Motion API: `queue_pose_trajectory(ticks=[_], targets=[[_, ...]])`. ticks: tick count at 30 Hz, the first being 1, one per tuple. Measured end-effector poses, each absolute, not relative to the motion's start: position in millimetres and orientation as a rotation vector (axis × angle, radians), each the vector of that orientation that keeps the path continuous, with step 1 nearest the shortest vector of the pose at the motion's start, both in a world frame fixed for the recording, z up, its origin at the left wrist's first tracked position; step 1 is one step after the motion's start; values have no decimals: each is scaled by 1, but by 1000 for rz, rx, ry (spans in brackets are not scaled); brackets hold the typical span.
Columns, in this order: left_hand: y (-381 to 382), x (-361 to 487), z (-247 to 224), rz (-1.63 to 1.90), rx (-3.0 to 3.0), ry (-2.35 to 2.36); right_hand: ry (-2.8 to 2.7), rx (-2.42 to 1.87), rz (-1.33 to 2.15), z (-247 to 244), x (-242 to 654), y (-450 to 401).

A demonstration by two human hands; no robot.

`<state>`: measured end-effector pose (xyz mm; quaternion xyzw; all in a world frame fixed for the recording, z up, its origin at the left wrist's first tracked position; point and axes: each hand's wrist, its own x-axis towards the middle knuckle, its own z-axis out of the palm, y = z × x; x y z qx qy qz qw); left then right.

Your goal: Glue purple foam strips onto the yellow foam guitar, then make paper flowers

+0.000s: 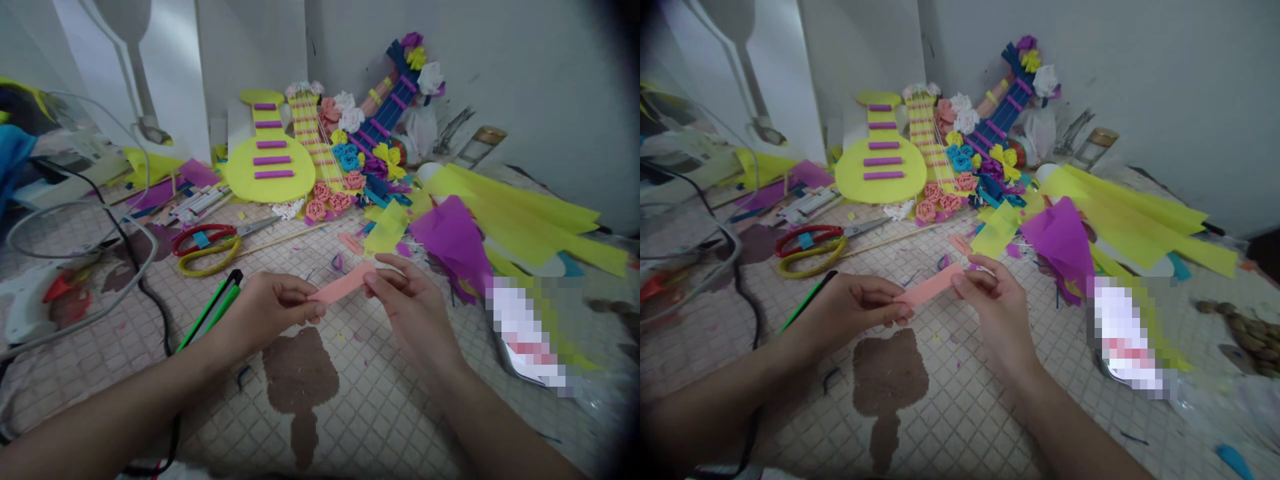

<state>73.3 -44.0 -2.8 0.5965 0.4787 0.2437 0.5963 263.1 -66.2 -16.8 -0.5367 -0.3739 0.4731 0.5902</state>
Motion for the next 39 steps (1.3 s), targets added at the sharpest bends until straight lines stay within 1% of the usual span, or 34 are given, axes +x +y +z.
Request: queue_pose_trajectory(ticks=[11, 14, 18, 22, 28, 33, 39], targets=[[-44, 72, -5, 523, 1438, 1082, -898, -1242, 1042, -12, 272, -64], [-44, 72, -2, 618, 1514, 1043, -920, -1199, 1098, -10, 274, -64], [-43, 71, 0, 703, 1587, 980, -991, -1118, 1279, -8, 271, -67], [-45, 70, 3, 586, 1657, 875, -1061, -1048, 1431, -8, 267, -71], [-50, 73, 3, 397, 1544, 732, -1074, -991, 1504, -15, 259, -74], [-49, 74, -2, 425, 1547, 837, -1078, -1038, 1387, -19, 252, -78], [-50, 74, 0, 518, 1772, 1021, -1102, -1120, 1041, -25, 257, -77]])
